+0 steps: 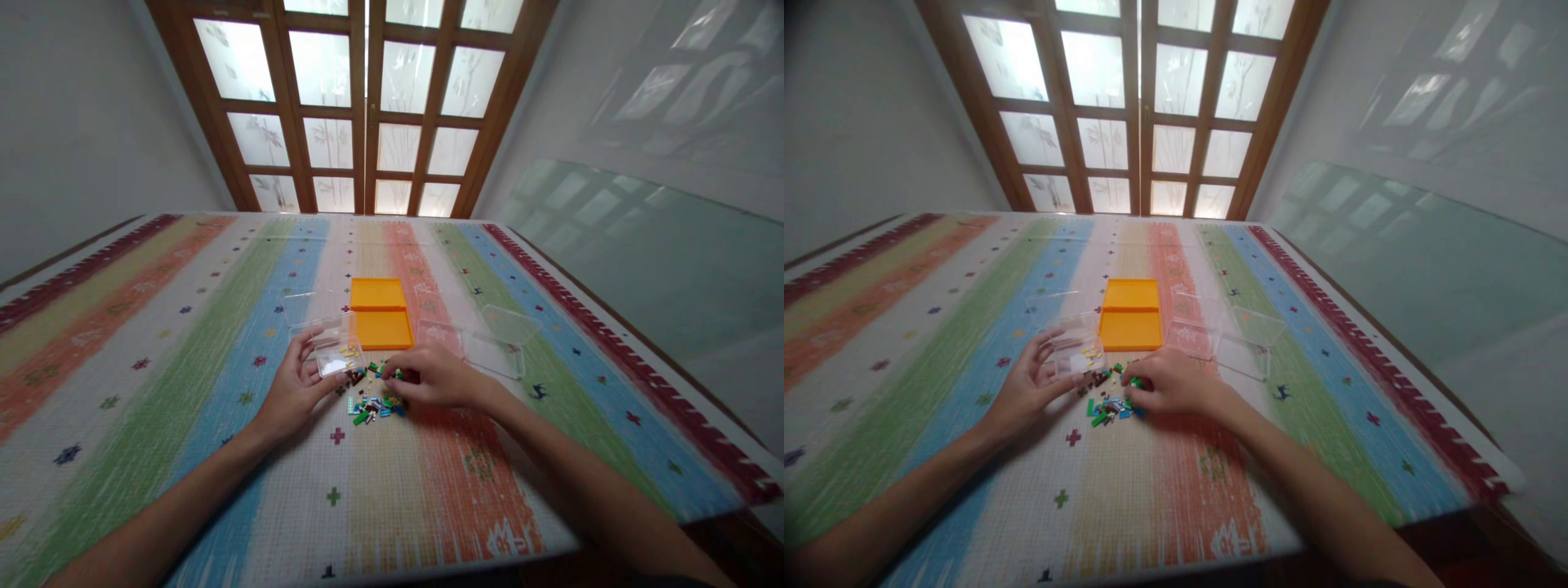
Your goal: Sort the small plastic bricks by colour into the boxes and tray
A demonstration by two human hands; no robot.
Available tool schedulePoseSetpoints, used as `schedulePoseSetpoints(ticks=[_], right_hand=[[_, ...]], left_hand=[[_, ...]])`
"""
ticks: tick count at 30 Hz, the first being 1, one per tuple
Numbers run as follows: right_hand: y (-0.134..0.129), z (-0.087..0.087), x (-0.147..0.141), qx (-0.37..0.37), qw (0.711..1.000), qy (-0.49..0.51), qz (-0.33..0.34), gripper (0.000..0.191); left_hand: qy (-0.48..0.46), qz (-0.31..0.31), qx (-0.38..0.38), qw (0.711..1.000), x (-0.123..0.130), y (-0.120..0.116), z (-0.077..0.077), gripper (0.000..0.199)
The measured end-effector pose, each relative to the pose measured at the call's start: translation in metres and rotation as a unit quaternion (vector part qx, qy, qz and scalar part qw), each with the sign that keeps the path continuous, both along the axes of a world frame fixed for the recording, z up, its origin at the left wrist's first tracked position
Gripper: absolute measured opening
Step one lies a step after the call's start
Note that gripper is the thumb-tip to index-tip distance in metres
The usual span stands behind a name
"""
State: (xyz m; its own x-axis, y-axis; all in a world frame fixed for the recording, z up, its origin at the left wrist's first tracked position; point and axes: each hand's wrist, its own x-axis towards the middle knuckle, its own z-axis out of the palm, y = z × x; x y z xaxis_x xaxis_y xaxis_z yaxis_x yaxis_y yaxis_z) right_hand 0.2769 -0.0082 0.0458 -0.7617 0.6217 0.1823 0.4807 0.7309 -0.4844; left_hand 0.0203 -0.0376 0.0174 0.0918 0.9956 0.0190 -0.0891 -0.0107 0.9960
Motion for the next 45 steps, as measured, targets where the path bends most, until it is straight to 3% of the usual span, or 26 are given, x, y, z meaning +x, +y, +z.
schedulePoseSetpoints(ticks=[4,10,17,21,29,36,45], right_hand=[[-0.021,-0.019,0.003,-0.008,1.000,-0.016,-0.008,0.026],[-0.036,-0.024,-0.001,0.033,0.998,-0.050,-0.031,0.028],[-0.035,-0.030,0.001,0.074,0.995,-0.054,-0.049,0.028],[-0.034,-0.028,0.005,0.072,0.996,-0.046,-0.020,0.028],[-0.034,-0.028,0.010,0.056,0.995,-0.057,-0.052,0.026],[-0.030,-0.030,0.010,0.051,0.998,-0.033,0.011,0.028],[-0.028,-0.031,0.003,0.046,0.997,-0.053,-0.021,0.027]], left_hand=[[0.013,0.008,0.001,1.000,-0.003,0.002,-0.001,0.074],[0.031,0.021,0.012,0.999,-0.006,0.006,-0.004,0.074],[0.033,0.037,0.028,0.998,-0.006,0.005,-0.001,0.071],[0.034,0.036,0.033,0.998,-0.005,0.005,0.002,0.072],[0.043,0.043,0.039,0.997,-0.006,0.008,-0.002,0.071],[0.039,0.061,0.040,0.997,-0.009,0.010,-0.001,0.070],[0.039,0.049,0.047,0.997,-0.011,0.009,0.000,0.072]])
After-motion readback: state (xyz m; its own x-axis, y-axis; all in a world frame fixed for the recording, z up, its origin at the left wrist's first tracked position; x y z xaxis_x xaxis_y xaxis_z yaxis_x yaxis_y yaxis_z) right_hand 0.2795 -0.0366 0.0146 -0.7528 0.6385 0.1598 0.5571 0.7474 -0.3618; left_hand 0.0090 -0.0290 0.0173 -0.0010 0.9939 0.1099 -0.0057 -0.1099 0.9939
